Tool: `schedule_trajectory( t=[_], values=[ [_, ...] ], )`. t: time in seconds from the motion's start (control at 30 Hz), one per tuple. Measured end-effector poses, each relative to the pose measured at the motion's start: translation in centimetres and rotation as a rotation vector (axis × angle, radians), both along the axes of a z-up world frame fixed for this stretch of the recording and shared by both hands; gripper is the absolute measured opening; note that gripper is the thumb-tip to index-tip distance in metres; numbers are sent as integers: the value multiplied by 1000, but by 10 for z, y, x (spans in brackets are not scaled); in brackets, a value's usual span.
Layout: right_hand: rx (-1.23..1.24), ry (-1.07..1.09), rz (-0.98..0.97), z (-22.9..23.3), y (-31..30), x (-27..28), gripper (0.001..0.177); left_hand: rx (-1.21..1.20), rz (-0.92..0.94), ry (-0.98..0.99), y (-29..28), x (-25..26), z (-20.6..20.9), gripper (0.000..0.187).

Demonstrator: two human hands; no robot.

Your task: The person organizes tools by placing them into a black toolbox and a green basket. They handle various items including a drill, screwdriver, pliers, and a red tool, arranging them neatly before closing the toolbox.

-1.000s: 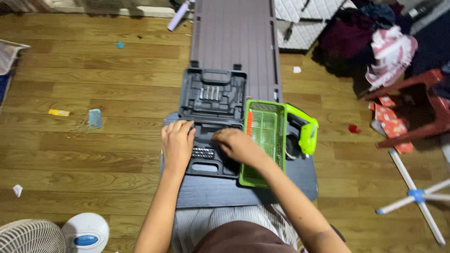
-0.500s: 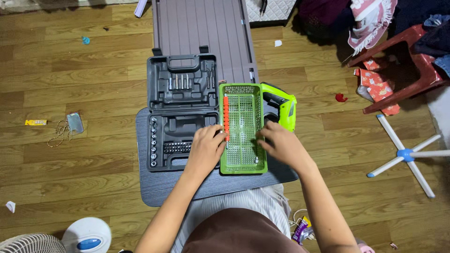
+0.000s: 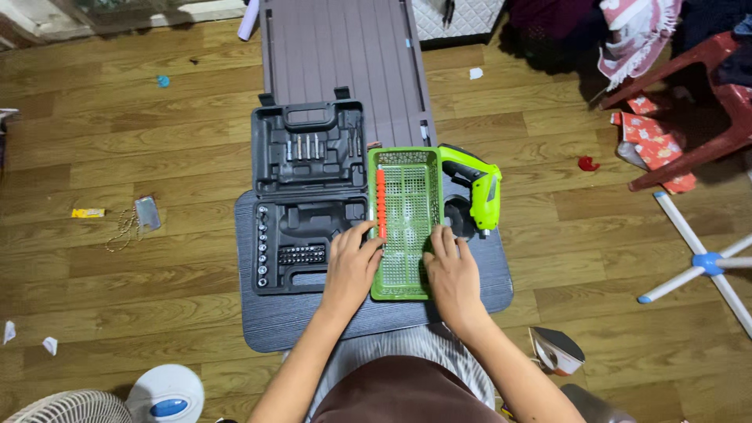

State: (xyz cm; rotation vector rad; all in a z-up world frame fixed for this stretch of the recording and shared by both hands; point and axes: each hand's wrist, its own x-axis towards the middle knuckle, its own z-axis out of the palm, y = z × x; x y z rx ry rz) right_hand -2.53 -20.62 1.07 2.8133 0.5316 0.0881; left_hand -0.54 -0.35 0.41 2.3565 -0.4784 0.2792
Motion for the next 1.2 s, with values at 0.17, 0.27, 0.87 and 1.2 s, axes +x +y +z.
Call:
schedule_trajectory(
  t=[0.17,0.27,0.87,1.2],
  values=[
    [-72,52,54,-9,1,5,23,18,7,-13,-1,-1,-1,20],
    [-23,-37,153,-12,-1,6,21,20,10,-29,0,-1,-3,21],
    [1356,530,11,2,70,97,21,-26,620,-89,111,-7,-16,32],
    [1369,541,174,-65,194,141,14,-162,685,20,122,-7,-41,57]
  ],
)
